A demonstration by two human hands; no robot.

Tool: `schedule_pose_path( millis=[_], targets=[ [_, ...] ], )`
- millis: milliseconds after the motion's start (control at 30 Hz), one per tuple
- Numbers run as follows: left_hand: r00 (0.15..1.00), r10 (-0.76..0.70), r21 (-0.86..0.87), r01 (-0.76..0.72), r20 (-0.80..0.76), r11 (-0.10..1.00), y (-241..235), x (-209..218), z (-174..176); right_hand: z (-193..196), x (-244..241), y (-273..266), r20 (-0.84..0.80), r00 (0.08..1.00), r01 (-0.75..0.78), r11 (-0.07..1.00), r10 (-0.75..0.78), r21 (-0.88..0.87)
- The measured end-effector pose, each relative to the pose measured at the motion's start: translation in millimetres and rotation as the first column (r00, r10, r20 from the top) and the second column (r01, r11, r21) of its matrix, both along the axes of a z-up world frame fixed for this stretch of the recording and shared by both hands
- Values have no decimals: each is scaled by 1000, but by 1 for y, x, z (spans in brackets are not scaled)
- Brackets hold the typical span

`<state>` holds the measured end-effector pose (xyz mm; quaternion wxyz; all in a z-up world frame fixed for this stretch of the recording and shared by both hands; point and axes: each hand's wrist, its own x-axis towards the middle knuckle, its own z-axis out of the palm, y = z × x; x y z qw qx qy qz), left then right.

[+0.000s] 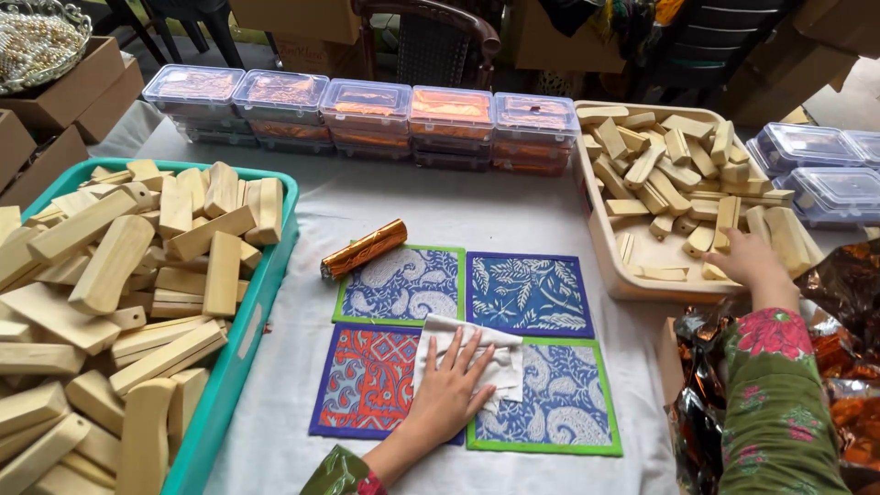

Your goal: The person wipes a wooden block with a white cloth, then wraps it in a sheet of copper foil. They smooth the foil around the block and place the wrapped item on the table. The person then picks up another wooden block and wipes it with the cloth.

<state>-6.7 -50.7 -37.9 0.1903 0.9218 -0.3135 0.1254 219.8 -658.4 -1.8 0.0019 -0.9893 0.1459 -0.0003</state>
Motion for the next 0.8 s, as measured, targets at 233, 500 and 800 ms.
schedule_pose_path(
  millis=[233, 500, 800],
  targets=[
    [999, 11, 10, -11, 35, 1000, 1, 2, 3, -28, 26, 6, -28, 989, 145, 986, -143, 84],
    [1000, -2, 2, 2, -16, 1000, 0, 3, 0, -32, 25, 8, 261, 956, 124, 991, -134, 55],
    [1000, 4, 7, -4, -6, 1000, 0, 2, 5, 33, 13, 71, 403, 914, 111, 987, -55, -118]
  ],
)
